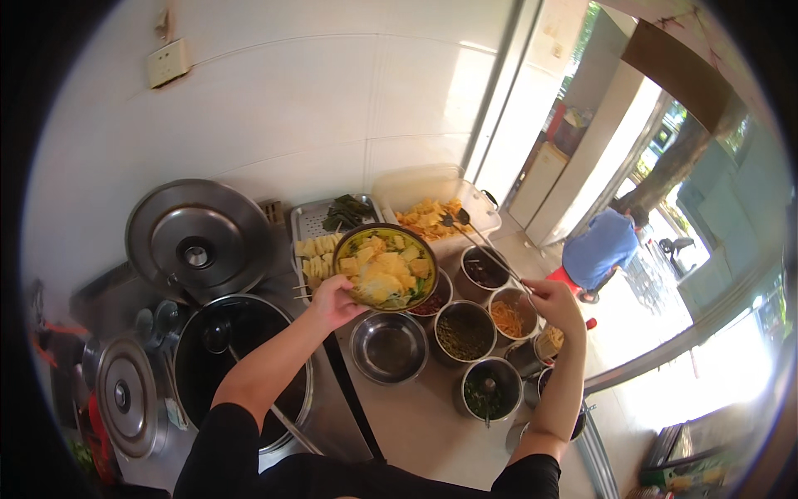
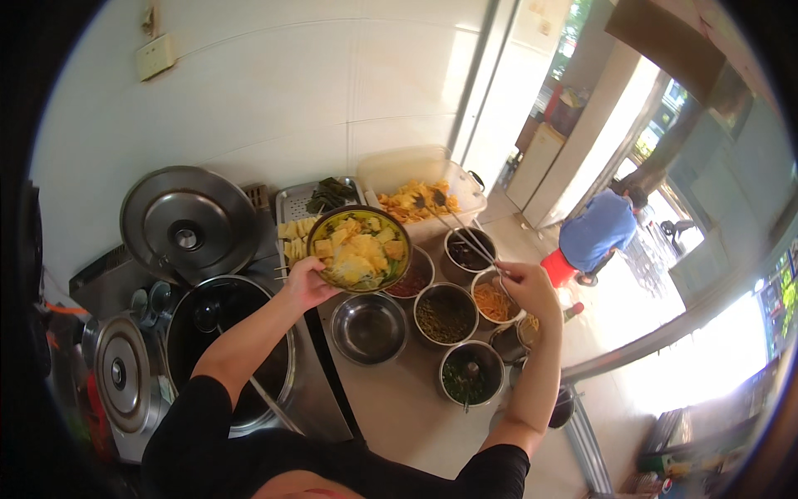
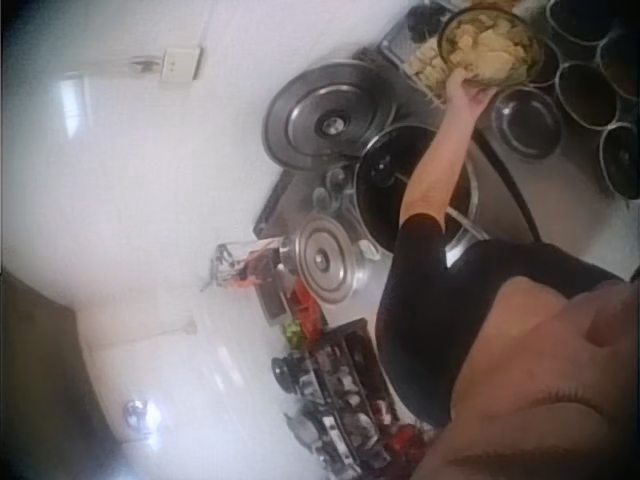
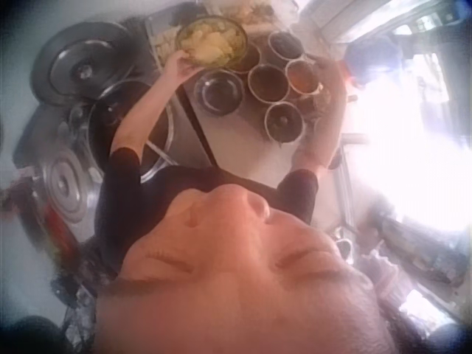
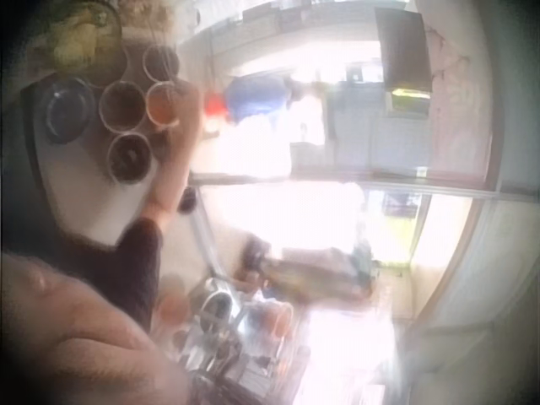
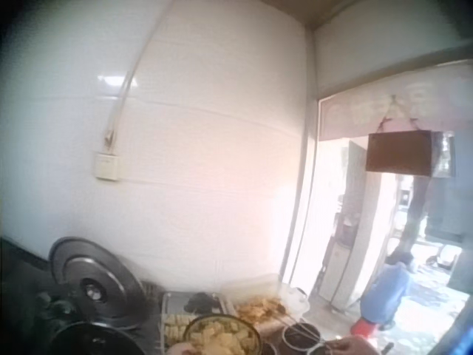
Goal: The person assembles a bowl of noodle soup by placing leafy greens and noodles into a bowl, then adding fried tofu, pickled vegetables, and other toppings from small containers. They ladle broth into the bowl and place the finished dish on the counter.
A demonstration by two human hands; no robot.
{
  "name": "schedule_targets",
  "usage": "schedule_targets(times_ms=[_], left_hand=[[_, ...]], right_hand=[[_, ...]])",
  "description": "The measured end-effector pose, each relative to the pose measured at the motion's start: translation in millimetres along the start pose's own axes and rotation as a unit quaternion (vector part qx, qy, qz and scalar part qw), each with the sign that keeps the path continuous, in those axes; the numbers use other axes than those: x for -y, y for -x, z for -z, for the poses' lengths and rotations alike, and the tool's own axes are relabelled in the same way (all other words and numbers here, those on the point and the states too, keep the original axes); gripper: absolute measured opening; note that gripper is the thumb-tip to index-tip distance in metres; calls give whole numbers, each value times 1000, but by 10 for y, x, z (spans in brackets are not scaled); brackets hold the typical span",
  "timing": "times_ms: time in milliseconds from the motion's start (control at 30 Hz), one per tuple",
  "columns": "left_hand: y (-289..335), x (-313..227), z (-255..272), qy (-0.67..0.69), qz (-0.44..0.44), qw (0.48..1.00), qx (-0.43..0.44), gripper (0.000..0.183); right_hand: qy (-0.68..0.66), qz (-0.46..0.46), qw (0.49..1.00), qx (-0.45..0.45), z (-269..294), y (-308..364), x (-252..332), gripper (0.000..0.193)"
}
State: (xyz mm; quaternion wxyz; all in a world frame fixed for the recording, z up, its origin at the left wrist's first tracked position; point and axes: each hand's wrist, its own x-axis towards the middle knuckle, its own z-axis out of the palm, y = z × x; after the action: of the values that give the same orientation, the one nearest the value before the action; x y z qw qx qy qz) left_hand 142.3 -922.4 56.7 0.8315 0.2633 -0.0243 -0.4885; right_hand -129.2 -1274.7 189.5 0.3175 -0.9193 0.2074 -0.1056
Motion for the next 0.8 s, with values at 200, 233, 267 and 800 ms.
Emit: schedule_targets(times_ms=[200, 233, 267, 800], left_hand=[[470, 169, 115, -4, 4, 999, 43, 68], [542, 229, 124, -8, 22, 999, 23, 67], [623, 278, 134, -6, 39, 999, 24, 67], [1057, 584, 373, -29, 101, 993, -43, 62]], right_hand=[[243, -148, 958, 17, -475, -682, -859, 32], [251, -173, 952, 15, -609, -787, -918, 32], [266, -214, 940, 14, -737, -874, -953, 32], [233, -70, 970, 10, -983, -406, -1106, 21]])
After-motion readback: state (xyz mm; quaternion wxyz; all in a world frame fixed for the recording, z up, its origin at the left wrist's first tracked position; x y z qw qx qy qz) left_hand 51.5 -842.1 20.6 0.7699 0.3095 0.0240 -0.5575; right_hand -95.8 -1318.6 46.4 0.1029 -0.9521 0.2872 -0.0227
